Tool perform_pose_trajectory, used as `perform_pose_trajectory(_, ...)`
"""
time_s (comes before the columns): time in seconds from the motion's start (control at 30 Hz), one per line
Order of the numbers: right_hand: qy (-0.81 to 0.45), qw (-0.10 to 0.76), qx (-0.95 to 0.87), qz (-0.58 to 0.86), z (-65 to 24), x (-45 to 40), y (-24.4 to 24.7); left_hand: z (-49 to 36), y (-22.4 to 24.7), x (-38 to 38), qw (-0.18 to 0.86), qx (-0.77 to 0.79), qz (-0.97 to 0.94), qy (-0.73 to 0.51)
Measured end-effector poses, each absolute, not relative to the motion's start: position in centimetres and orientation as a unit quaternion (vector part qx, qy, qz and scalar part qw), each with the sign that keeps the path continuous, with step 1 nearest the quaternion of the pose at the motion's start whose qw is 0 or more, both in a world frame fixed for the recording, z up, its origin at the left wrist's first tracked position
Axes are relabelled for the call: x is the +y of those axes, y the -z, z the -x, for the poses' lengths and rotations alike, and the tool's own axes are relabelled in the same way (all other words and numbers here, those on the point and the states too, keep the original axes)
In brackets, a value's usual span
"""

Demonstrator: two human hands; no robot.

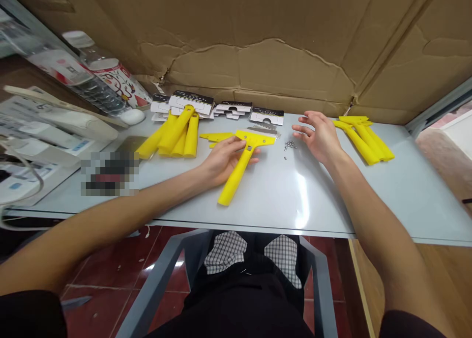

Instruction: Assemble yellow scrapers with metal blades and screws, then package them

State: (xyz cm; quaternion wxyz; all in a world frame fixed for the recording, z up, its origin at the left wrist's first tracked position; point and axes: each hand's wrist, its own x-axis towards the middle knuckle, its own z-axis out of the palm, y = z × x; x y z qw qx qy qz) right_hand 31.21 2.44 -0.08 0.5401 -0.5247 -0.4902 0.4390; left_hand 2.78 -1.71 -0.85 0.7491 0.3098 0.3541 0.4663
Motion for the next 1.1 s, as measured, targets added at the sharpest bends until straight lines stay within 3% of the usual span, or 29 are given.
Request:
perform_pose_trajectory(0.1, -0.402, 0.538, -0.503, 0.543, -31.5, 2.6, -0.1, -2.8, 0.7, -1.8, 0.746, 0.358, -0.313, -0.467)
perform_pose_trajectory(0.2, -0.245, 0.489, -0.585, 0.599, -32.5, 2.6, -0.6, -2.9, 0.7, -1.8, 0.745, 0.363, -0.319, -0.461)
perform_pose_trajectory(0.3, -0.122, 0.417, -0.647, 0.626, -34.1, 2.2, -1.5, -2.9, 0.8, -1.7, 0.741, 0.371, -0.320, -0.460)
perform_pose_trajectory(0.4, -0.045, 0.282, -0.704, 0.650, -35.8, 1.7, -2.6, -2.9, 1.0, -1.8, 0.737, 0.367, -0.329, -0.463)
perform_pose_trajectory(0.63, -0.126, 0.098, -0.710, 0.686, -38.1, 2.0, -2.9, -2.8, 1.9, -1.8, 0.732, 0.344, -0.359, -0.466)
perform_pose_trajectory(0.9, -0.154, 0.069, -0.745, 0.645, -37.1, 2.1, -2.5, -2.8, 2.0, -1.9, 0.733, 0.329, -0.365, -0.470)
perform_pose_trajectory(1.1, -0.158, 0.129, -0.758, 0.619, -36.4, 1.6, -3.0, -2.8, 2.0, -1.9, 0.728, 0.334, -0.367, -0.474)
